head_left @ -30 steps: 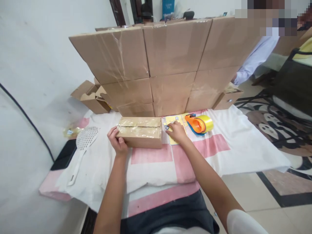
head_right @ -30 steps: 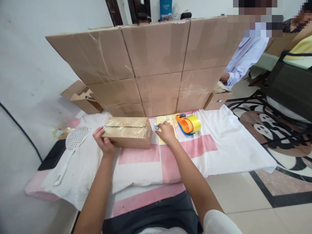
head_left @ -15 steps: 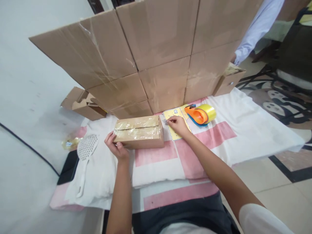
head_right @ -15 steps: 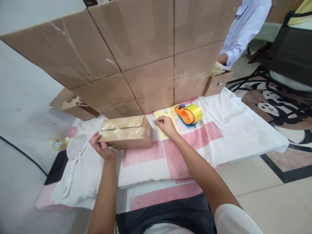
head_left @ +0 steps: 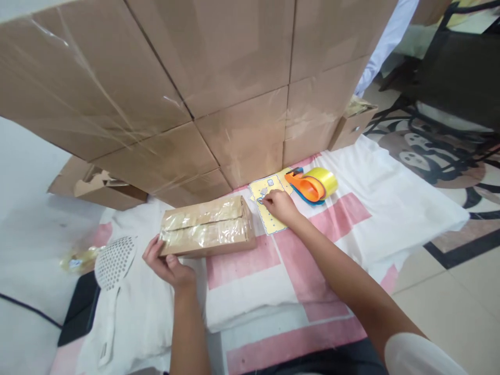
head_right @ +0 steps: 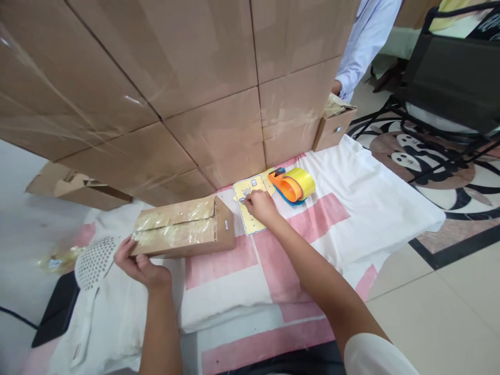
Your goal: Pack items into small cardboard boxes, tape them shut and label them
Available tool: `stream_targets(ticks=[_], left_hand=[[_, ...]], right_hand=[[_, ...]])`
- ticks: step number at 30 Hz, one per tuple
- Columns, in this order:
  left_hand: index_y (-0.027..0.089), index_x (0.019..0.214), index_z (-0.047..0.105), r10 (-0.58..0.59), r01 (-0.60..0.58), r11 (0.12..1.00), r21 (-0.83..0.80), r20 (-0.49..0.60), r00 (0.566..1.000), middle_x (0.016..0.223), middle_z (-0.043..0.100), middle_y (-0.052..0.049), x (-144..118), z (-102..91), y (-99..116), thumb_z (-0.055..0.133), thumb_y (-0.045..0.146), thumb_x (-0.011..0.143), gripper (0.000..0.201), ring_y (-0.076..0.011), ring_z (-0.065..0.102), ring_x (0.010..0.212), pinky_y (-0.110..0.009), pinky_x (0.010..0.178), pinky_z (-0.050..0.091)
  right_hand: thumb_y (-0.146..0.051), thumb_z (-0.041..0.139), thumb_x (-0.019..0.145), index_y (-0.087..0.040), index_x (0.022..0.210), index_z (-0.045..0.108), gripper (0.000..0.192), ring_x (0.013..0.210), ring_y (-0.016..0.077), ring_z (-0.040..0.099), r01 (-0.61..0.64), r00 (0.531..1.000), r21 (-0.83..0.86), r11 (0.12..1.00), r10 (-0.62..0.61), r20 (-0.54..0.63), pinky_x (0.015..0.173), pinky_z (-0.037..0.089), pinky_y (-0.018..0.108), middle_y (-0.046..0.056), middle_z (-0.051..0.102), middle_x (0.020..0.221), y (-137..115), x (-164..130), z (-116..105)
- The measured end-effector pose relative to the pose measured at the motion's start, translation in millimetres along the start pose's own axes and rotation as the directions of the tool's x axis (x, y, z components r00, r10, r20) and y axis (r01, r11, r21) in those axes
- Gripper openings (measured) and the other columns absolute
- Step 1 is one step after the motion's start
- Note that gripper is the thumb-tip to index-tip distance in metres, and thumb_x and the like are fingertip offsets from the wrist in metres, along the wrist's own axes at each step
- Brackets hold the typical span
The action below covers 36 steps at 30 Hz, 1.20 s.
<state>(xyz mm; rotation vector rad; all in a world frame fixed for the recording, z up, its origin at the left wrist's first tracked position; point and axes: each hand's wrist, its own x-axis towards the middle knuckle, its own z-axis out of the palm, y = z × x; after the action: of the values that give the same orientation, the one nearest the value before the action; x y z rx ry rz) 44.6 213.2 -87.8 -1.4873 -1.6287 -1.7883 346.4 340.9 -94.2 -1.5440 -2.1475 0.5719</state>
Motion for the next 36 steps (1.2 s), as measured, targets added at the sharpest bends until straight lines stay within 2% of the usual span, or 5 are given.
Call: stream_targets(ticks=[14, 21, 23, 29, 36], left_hand=[[0.021, 0.114, 0.052, -0.048, 0.050, 0.998, 0.040, -0.031, 0.998, 0.125, 0.056, -0.011, -4, 6.8, -3, 0.038, 0.037, 0.095, 0.028, -0.0298, 0.055, 0.126, -0.054, 0.115, 0.039], [0.017, 0.115, 0.061, -0.063, 0.062, 0.998, 0.011, 0.012, 0.998, 0.124, 0.060, -0.013, 1, -1.3, 1, 0.047, 0.041, 0.093, 0.035, -0.0310, 0.057, 0.124, -0.054, 0.115, 0.041], [0.016, 0.115, 0.062, -0.065, 0.065, 0.997, -0.032, 0.010, 0.998, 0.122, 0.060, -0.013, 2, -2.6, 2, 0.050, 0.039, 0.092, 0.035, -0.0306, 0.057, 0.123, -0.053, 0.114, 0.042], [0.014, 0.117, 0.062, -0.051, 0.051, 0.996, -0.068, -0.001, 0.999, 0.119, 0.060, -0.012, -1, -1.8, -3, 0.050, 0.035, 0.092, 0.034, -0.0294, 0.057, 0.123, -0.050, 0.112, 0.042], [0.016, 0.117, 0.058, -0.045, 0.045, 0.999, 0.001, -0.011, 0.999, 0.120, 0.058, -0.011, -3, -0.8, -4, 0.044, 0.035, 0.094, 0.033, -0.0276, 0.056, 0.121, -0.048, 0.111, 0.042]], right_hand=[[-0.015, 0.064, 0.083, -0.018, 0.073, 0.069, 0.012, 0.074, 0.0162, 0.061, -0.027, 0.981, 0.372, 0.928, 0.095, -0.167, 0.071, 0.043, 0.029, 0.003, 0.071, 0.075, 10, 9, 8], [-0.048, 0.075, 0.077, -0.020, 0.075, 0.067, 0.029, 0.057, 0.0112, 0.054, -0.061, 0.985, 0.897, 0.438, 0.172, -0.017, 0.058, 0.045, 0.025, -0.002, 0.063, 0.063, 4, 8, 0], [-0.052, 0.076, 0.076, -0.020, 0.078, 0.069, 0.033, 0.055, 0.0115, 0.056, -0.073, 0.990, 0.920, 0.385, 0.141, 0.020, 0.055, 0.045, 0.025, -0.002, 0.064, 0.062, -1, 3, -4], [-0.031, 0.065, 0.093, -0.023, 0.093, 0.080, 0.017, 0.084, 0.0196, 0.078, 0.287, 0.919, 0.458, 0.841, -0.107, -0.380, 0.079, 0.059, 0.031, 0.005, 0.082, 0.093, -15, -20, -9], [-0.019, 0.058, 0.101, -0.026, 0.112, 0.080, 0.025, 0.096, 0.0168, 0.080, 0.582, 0.653, 0.029, 0.813, -0.446, -0.612, 0.081, 0.063, 0.027, 0.003, 0.082, 0.108, -25, -42, -26]])
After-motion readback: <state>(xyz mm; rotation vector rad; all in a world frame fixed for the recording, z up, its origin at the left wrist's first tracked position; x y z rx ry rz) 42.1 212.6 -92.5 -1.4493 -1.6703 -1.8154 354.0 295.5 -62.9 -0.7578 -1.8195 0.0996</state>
